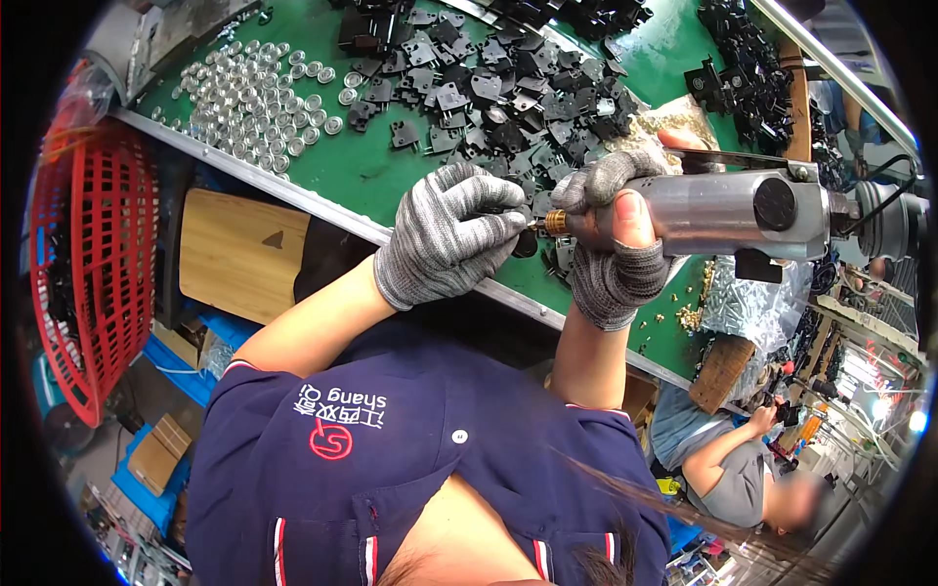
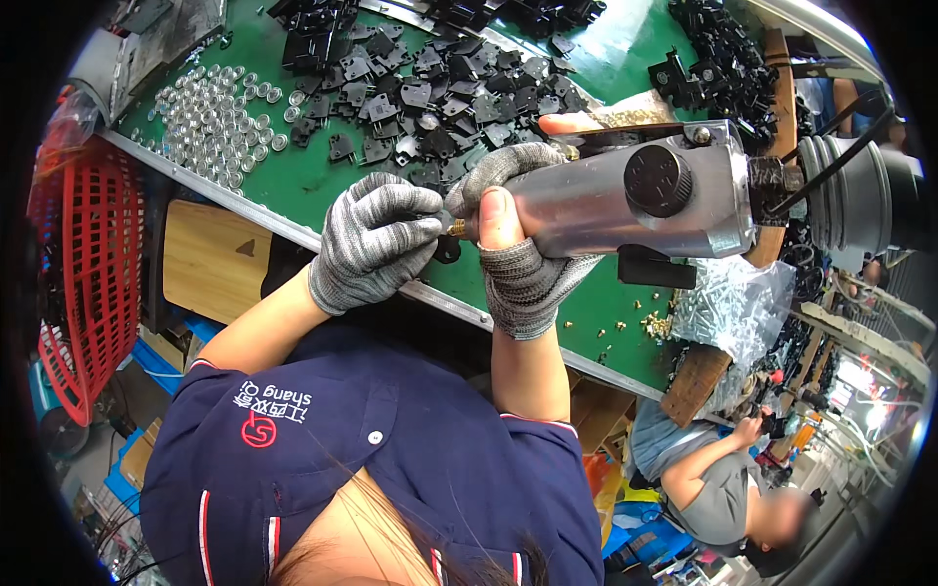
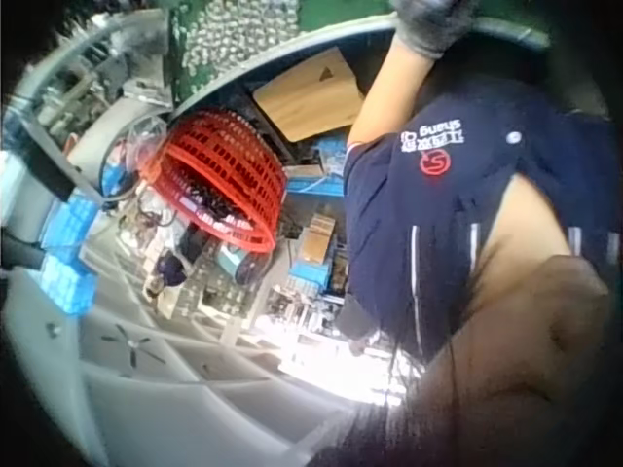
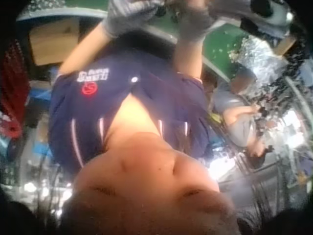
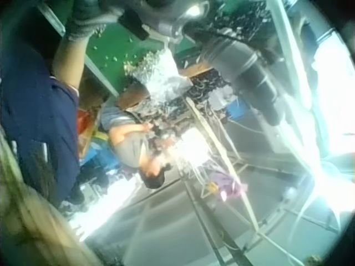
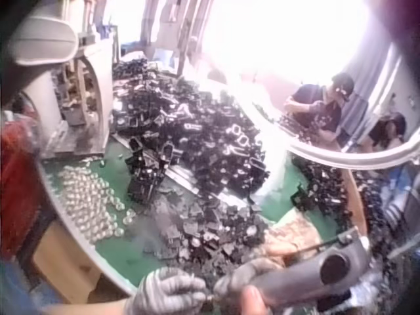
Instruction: Assemble small black plastic components using hands and a pneumatic tool at a factory workstation.
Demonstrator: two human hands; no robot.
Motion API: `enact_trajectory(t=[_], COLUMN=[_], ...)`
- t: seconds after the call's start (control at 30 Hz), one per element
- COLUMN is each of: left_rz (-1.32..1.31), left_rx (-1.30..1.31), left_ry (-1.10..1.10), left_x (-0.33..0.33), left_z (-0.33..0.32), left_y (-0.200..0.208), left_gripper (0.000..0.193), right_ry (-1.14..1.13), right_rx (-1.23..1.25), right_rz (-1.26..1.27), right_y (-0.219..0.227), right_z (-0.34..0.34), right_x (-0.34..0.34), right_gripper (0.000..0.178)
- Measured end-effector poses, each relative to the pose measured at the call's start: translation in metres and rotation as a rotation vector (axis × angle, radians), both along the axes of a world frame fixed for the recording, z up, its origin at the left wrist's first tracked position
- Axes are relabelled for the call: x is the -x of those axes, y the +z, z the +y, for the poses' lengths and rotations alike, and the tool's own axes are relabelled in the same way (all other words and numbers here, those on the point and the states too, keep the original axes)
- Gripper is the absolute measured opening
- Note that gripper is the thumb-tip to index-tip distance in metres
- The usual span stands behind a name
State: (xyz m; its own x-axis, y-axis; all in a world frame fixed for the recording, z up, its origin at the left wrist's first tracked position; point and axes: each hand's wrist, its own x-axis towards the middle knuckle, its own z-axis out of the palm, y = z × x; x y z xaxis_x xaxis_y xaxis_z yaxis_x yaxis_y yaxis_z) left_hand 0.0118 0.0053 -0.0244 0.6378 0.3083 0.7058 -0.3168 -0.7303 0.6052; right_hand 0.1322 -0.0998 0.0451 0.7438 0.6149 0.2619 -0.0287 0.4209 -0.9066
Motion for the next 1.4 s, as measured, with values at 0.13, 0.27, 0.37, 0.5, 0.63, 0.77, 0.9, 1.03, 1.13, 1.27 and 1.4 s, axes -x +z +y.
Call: enact_trajectory(t=[0.13,0.27,0.37,0.5,0.63,0.77,0.9,1.03,1.13,1.27,1.4], left_rz=[0.006,-0.005,0.002,-0.011,-0.015,0.0,0.032,0.062,0.024,0.225,1.072], left_rx=[0.0,0.013,-0.009,-0.042,-0.047,-0.068,-0.08,0.195,0.472,-0.05,-0.132], left_ry=[-0.013,-0.016,-0.006,0.003,0.0,-0.014,-0.026,-0.224,0.095,0.642,0.458], left_x=[0.0,0.0,-0.001,-0.001,-0.001,0.0,0.001,0.007,0.013,0.006,-0.028], left_z=[0.001,0.001,0.001,0.002,-0.001,0.0,0.003,0.014,0.057,0.149,0.186], left_y=[0.0,0.0,0.0,0.001,0.001,0.002,0.003,0.01,0.021,0.042,0.047], left_gripper=[0.025,0.025,0.023,0.021,0.02,0.019,0.018,0.026,0.028,0.044,0.059], right_ry=[0.024,0.09,0.178,0.204,0.165,0.11,0.159,0.199,0.308,0.242,0.288], right_rx=[-0.075,-0.059,-0.061,0.103,0.204,0.218,0.099,0.048,0.507,0.8,0.562], right_rz=[0.15,0.118,0.104,-0.029,-0.154,-0.16,0.008,0.004,-0.211,-0.997,-1.129], right_y=[0.001,0.003,0.005,0.007,0.001,-0.007,0.002,0.022,0.022,-0.017,-0.043], right_z=[-0.003,0.0,0.003,0.003,0.001,-0.002,-0.005,-0.001,-0.01,-0.021,-0.029], right_x=[0.003,-0.001,-0.007,-0.009,-0.009,-0.009,-0.007,-0.014,-0.004,0.017,-0.042], right_gripper=[0.039,0.062,0.056,0.054,0.057,0.061,0.068,0.082,0.085,0.076,0.06])
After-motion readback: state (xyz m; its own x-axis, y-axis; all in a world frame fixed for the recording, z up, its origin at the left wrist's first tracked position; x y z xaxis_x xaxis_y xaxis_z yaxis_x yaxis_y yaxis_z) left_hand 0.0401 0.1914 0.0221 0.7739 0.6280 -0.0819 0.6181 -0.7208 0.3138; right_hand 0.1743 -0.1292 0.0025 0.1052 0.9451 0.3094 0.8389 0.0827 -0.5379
